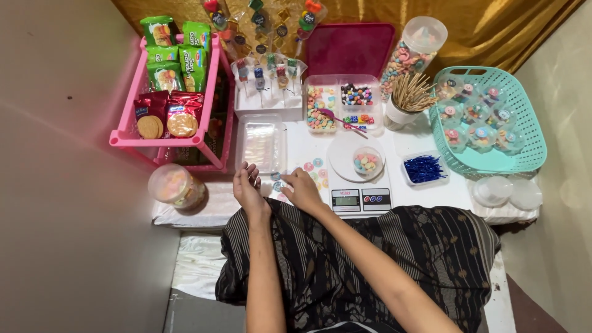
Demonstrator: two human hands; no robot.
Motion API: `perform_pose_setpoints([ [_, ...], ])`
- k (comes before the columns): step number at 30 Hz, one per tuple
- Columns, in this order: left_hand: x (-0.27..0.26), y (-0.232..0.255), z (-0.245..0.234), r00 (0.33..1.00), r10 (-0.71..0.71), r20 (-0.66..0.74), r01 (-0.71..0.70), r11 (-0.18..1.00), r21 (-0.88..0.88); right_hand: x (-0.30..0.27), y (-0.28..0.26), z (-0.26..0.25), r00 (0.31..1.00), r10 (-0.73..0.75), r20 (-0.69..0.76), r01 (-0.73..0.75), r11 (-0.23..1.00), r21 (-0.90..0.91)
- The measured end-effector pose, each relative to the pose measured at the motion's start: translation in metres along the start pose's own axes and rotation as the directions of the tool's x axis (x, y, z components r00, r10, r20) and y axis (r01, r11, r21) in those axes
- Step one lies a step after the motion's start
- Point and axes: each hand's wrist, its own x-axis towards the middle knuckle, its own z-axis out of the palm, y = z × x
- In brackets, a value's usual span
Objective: A person is decorating and weighing candies, using a small spoon to add sprinkles to a candy on a digital scale before placing it in a container.
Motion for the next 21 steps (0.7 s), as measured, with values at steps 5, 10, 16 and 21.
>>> perform_pose_setpoints([
  [5,0.002,-0.001,-0.001,1.000,-0.012,0.010,0.012,1.000,-0.005,0.002,0.008,0.012,1.000,0.011,-0.013,-0.012,0.999,-0.044],
  [10,-0.003,0.003,0.001,1.000,-0.012,0.011,0.012,1.000,-0.011,0.005,0.006,0.014,0.998,0.065,-0.004,-0.065,0.998,-0.014],
  [16,-0.003,0.003,0.001,1.000,-0.009,0.016,0.009,1.000,-0.005,0.008,0.017,0.022,0.996,0.086,-0.012,-0.086,0.996,-0.007],
  [21,-0.003,0.003,0.000,1.000,-0.002,0.021,0.002,1.000,0.009,-0.005,-0.002,-0.006,0.995,0.070,-0.070,-0.032,0.893,0.449],
])
